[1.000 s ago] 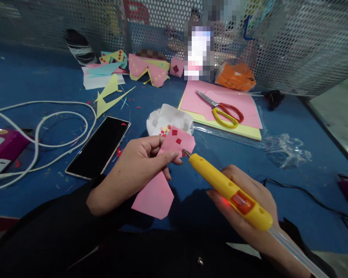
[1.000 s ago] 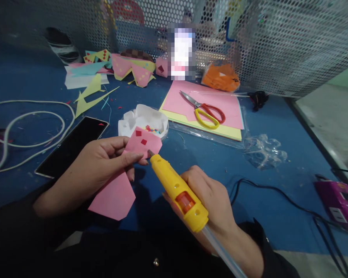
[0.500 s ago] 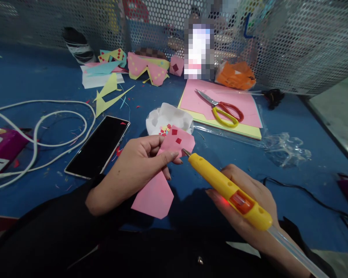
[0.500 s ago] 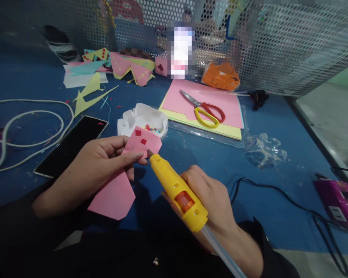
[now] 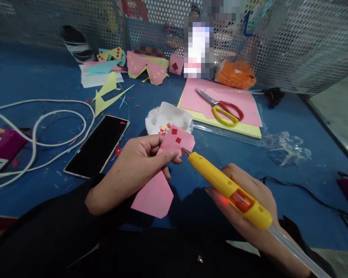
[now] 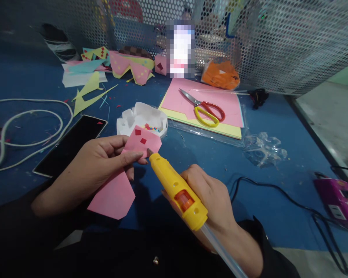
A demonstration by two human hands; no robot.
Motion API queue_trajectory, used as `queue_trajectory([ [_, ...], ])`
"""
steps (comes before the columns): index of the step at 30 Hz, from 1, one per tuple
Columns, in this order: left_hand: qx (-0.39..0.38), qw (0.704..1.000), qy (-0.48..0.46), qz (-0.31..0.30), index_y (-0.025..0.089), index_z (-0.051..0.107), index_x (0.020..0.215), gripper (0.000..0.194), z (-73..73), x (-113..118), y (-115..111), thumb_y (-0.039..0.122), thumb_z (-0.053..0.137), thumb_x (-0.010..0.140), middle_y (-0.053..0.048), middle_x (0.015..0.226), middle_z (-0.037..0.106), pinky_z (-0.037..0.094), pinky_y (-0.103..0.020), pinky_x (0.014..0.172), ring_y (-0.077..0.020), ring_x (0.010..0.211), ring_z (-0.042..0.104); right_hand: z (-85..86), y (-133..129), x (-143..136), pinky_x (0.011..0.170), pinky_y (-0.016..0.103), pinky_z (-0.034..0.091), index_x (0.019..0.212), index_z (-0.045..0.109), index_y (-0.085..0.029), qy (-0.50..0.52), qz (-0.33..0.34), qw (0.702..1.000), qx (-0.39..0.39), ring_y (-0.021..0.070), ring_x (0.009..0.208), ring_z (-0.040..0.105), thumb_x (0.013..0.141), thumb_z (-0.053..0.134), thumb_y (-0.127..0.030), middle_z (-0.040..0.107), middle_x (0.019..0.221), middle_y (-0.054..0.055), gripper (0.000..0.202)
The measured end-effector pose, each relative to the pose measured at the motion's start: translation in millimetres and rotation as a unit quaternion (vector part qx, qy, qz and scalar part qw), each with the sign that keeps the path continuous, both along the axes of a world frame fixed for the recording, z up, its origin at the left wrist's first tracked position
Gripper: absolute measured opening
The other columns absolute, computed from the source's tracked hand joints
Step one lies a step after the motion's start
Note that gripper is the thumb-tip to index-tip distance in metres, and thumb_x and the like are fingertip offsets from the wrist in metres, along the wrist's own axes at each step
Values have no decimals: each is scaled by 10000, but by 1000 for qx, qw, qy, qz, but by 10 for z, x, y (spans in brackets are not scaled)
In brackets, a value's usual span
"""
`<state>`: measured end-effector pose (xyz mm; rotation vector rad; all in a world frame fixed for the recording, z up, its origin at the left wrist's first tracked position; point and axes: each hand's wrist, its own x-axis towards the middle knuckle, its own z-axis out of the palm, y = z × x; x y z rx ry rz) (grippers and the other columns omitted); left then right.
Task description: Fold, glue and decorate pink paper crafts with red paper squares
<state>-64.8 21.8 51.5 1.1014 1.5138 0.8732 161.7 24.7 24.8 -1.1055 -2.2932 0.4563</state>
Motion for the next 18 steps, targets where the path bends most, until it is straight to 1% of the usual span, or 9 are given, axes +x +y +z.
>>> queue_trajectory([
  [7, -9, 1000, -3, -25, 203, 729, 942, 172, -13, -29, 27, 355, 684, 874, 52, 498, 637, 389, -160, 366, -80, 367, 542, -24, 3, 24, 459, 217, 336, 768, 500, -228, 9, 4, 1000, 9, 69, 493, 458, 912, 604, -311, 509, 652, -59, 196],
  [13, -18, 1000, 0, -17, 203, 723, 871, 153, 12, -18, 25, 353, 692, 861, 37, 516, 650, 391, -163, 365, -88, 389, 561, -14, 6, 20, 463, 217, 338, 767, 491, -230, 0, 4, 1000, 5, 70, 496, 453, 919, 598, -326, 500, 651, -60, 209],
  [18, -20, 1000, 1, -7, 206, 732, 917, 142, 28, 5, 16, 333, 688, 869, 42, 521, 648, 386, -166, 368, -94, 400, 568, -26, 10, 19, 457, 218, 330, 759, 484, -230, -3, 3, 1000, 11, 70, 491, 443, 916, 602, -320, 494, 643, -60, 216],
])
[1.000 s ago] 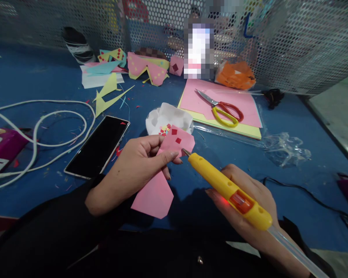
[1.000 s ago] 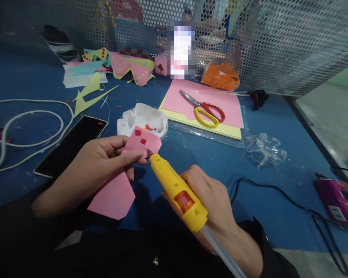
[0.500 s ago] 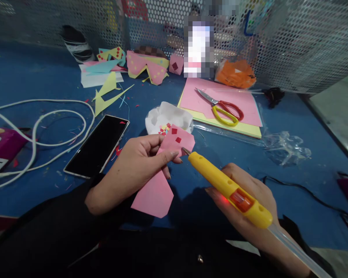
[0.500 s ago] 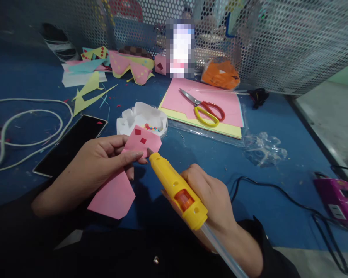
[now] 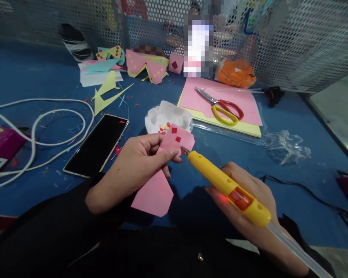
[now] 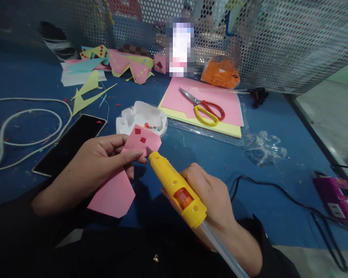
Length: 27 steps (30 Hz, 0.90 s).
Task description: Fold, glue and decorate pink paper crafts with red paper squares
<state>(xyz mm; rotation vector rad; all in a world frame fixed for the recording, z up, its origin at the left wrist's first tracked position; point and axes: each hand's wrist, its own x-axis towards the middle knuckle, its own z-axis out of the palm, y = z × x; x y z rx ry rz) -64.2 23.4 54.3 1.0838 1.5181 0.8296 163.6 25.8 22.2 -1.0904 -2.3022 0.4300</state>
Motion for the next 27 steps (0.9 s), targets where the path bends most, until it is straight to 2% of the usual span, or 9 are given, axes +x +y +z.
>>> queue_trajectory([
  [9, 4, 1000, -3, 0, 197, 728, 914, 146, -22, 1, 0, 332, 701, 865, 53, 500, 635, 364, -156, 361, -71, 365, 520, 1, -4, 1, 462, 221, 339, 763, 489, -230, 0, -1, 1000, -7, 72, 493, 455, 924, 590, -336, 501, 647, -55, 218],
  [13, 0, 1000, 11, 10, 198, 731, 891, 152, -13, 0, 0, 344, 724, 846, 45, 499, 637, 382, -167, 373, -95, 397, 561, 13, -6, 0, 443, 218, 330, 753, 492, -231, -1, -17, 1000, -10, 71, 470, 440, 928, 590, -398, 492, 629, -60, 262],
  [17, 10, 1000, 14, 4, 207, 739, 882, 143, -3, 2, 5, 344, 720, 845, 38, 488, 637, 410, -170, 392, -112, 431, 595, 23, -16, 1, 447, 217, 333, 753, 491, -231, -6, -20, 1000, -8, 72, 473, 444, 931, 584, -392, 498, 633, -57, 257],
  [27, 40, 998, 48, 15, 184, 732, 853, 126, 14, 12, 11, 299, 685, 874, 50, 498, 643, 330, -122, 365, -59, 427, 567, 12, -12, 13, 459, 215, 344, 768, 480, -231, -4, -8, 1000, 5, 70, 496, 463, 943, 565, -389, 505, 659, -58, 251],
])
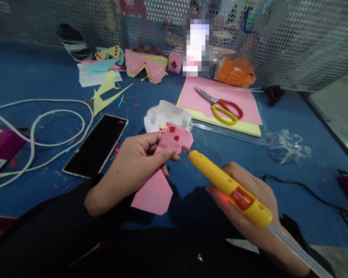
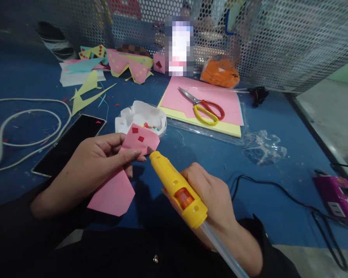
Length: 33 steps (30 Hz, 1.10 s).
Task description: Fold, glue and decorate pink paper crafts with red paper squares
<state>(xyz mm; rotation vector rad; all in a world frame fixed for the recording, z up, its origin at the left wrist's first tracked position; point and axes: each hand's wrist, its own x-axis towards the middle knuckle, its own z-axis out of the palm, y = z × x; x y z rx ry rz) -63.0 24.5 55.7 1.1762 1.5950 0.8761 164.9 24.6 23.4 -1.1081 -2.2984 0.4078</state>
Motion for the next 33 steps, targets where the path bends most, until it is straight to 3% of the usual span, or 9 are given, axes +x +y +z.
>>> queue_trajectory([
  [6, -3, 1000, 8, -2, 184, 729, 844, 117, -18, 4, -8, 285, 678, 873, 57, 490, 640, 315, -143, 336, -55, 363, 513, 32, -1, -10, 448, 217, 341, 755, 487, -233, 0, 11, 1000, -23, 68, 474, 447, 921, 592, -361, 515, 643, -61, 234],
  [12, 1, 1000, -3, -3, 182, 742, 886, 125, -25, -7, -8, 286, 675, 877, 48, 534, 672, 339, -144, 354, -58, 377, 531, 17, -18, 29, 438, 229, 348, 763, 515, -236, 54, -13, 998, -32, 80, 479, 479, 943, 572, -388, 515, 640, -55, 242],
  [20, 22, 1000, -15, 8, 174, 760, 903, 126, -34, 7, -22, 281, 706, 863, 48, 501, 644, 311, -127, 353, -59, 408, 546, 22, 4, 15, 459, 223, 346, 760, 507, -232, 45, -23, 996, -79, 74, 495, 466, 925, 610, -373, 506, 636, -59, 241],
  [27, 19, 999, -35, 16, 178, 744, 889, 104, -52, -28, -43, 267, 692, 875, 35, 506, 655, 352, -136, 359, -75, 400, 560, 11, 43, 21, 501, 247, 383, 795, 567, -227, 74, -87, 991, -77, 100, 544, 496, 907, 625, -412, 545, 655, -44, 224],
  [30, 14, 998, -56, 13, 178, 728, 840, 127, -40, -40, -42, 295, 693, 876, 22, 518, 665, 375, -139, 371, -83, 406, 574, 21, 113, 45, 538, 289, 434, 876, 642, -223, 131, -143, 976, -100, 143, 614, 550, 882, 638, -473, 623, 738, 3, 251],
  [33, 7, 997, -72, 8, 180, 719, 844, 173, -33, -59, -33, 335, 665, 897, 15, 519, 662, 377, -152, 359, -89, 380, 558, 83, 221, 157, 485, 294, 412, 917, 666, -232, 174, -200, 954, -143, 140, 541, 511, 852, 647, -501, 602, 680, 0, 277],
])
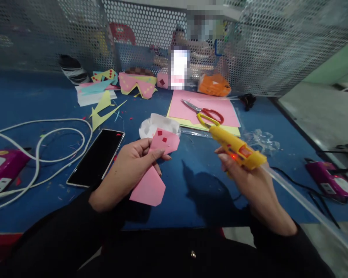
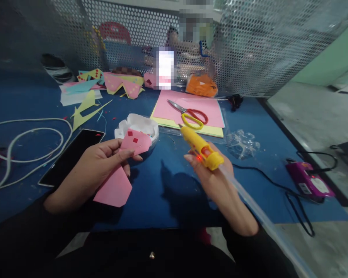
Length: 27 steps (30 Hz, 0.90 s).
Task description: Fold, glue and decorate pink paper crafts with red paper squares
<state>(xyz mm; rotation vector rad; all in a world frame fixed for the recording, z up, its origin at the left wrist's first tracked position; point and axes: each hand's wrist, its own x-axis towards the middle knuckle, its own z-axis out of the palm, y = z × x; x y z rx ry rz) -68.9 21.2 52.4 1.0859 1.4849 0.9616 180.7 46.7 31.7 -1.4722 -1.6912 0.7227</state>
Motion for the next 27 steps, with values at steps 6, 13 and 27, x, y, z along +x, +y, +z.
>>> queue_trajectory([
  [6, -11, 999, 2, -33, 183, 710, 886, 274, 35, -77, 25, 400, 558, 957, -9, 499, 656, 375, -157, 347, -106, 362, 553, 150, 219, 609, 615, 324, 504, 1065, 661, -219, -29, -27, 998, -53, 195, 718, 622, 776, 659, -551, 672, 871, 54, 440],
  [13, -31, 999, -7, -6, 185, 668, 960, 227, 116, -112, 25, 380, 551, 961, 1, 493, 647, 405, -171, 349, -126, 358, 564, 223, 577, 1174, 716, 335, 397, 964, 668, -156, -443, -135, 886, -20, 262, 928, 584, 881, 533, -322, 645, 969, 157, 230],
  [27, 6, 996, -36, 79, 184, 708, 950, 291, 115, -202, -2, 446, 596, 898, -14, 500, 644, 400, -172, 343, -129, 377, 560, -124, 720, 1227, 746, 412, 415, 1156, 638, -66, -569, -136, 811, -14, 381, 952, 616, 975, 323, -269, 642, 1127, 304, 416],
])
